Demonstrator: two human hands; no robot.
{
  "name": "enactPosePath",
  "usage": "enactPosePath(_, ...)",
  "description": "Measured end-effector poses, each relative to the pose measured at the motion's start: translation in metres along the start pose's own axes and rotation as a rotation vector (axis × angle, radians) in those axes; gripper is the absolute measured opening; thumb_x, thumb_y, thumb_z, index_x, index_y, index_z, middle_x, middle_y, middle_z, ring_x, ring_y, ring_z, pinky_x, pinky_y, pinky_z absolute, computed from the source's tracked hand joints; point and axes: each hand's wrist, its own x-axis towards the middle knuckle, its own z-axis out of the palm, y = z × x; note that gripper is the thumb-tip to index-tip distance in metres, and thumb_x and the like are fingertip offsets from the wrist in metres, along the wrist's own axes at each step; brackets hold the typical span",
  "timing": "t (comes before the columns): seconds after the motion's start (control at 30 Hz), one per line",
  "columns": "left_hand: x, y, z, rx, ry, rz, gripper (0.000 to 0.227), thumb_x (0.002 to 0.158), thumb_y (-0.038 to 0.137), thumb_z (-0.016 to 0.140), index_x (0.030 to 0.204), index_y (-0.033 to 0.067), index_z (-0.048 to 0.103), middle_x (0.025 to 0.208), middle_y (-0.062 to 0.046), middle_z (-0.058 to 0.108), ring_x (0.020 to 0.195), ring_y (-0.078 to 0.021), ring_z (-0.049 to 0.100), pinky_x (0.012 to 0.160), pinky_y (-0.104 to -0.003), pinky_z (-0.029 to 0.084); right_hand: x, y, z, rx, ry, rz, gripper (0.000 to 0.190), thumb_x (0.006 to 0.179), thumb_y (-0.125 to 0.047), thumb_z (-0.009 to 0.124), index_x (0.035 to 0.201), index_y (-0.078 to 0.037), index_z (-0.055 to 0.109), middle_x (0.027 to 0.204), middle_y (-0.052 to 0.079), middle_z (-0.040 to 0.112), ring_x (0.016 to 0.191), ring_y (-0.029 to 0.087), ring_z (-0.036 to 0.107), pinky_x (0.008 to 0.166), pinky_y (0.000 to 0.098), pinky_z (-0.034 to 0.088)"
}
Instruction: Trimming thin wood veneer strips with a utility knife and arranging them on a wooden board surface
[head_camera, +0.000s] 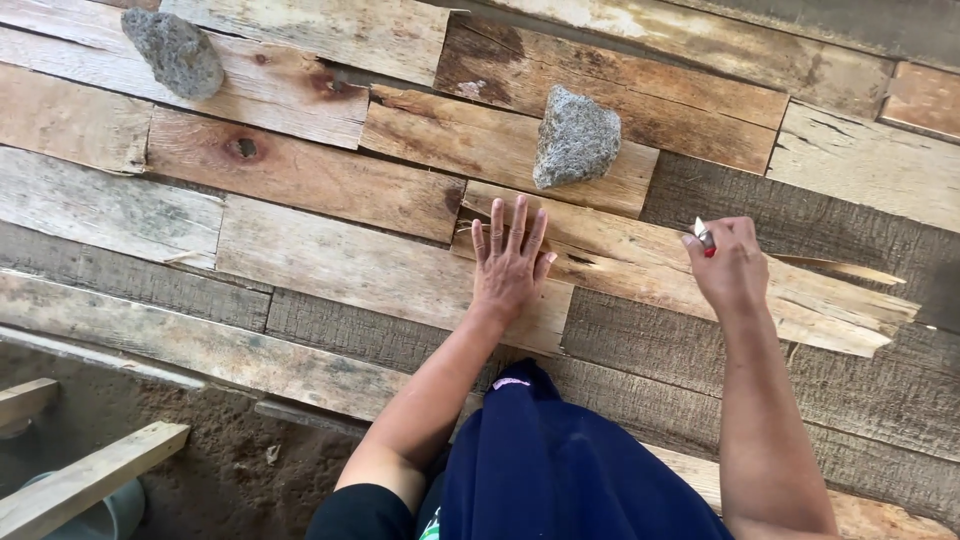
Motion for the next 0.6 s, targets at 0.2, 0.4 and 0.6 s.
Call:
enactPosePath(0.2, 0.002, 0.002, -0.006, -0.027, -0.092, -0.027, 0.069, 0.104, 0.053, 0.044, 0.164, 0.0264, 0.023, 0.173, -0.009, 0.005, 0.158, -0.0433, -0.003, 0.121, -0.067, 0.0, 0.009, -0.009, -0.024, 0.151, -0.124, 0.067, 0.019, 0.09, -0.041, 0.074, 0.105, -0.029, 0.077, 0.113, 0.002, 0.058, 0.1, 0.033, 0.067, 0.09, 0.0488, 0.053)
enactPosePath(0.4, 0.003, 0.002, -0.012, -0.026, -0.112, -0.03, 0.071, 0.104, 0.051, 0.044, 0.165, 0.0255, 0.019, 0.173, -0.01, 0.004, 0.158, -0.0439, -0.003, 0.12, -0.068, 0.0, 0.009, -0.009, -0.018, 0.141, -0.104, 0.082, 0.016, 0.09, -0.04, 0.074, 0.102, -0.03, 0.077, 0.109, 0.003, 0.058, 0.1, 0.033, 0.067, 0.091, 0.0483, 0.053)
enactPosePath(0.6, 0.003, 0.002, -0.008, -0.018, -0.043, -0.026, 0.071, 0.102, 0.052, 0.048, 0.164, 0.0255, 0.025, 0.173, -0.009, 0.007, 0.157, -0.0429, -0.002, 0.12, -0.067, -0.004, 0.001, -0.024, -0.023, 0.152, -0.066, 0.09, 0.017, 0.09, -0.036, 0.075, 0.105, -0.027, 0.077, 0.111, 0.004, 0.058, 0.101, 0.036, 0.068, 0.089, 0.0499, 0.055)
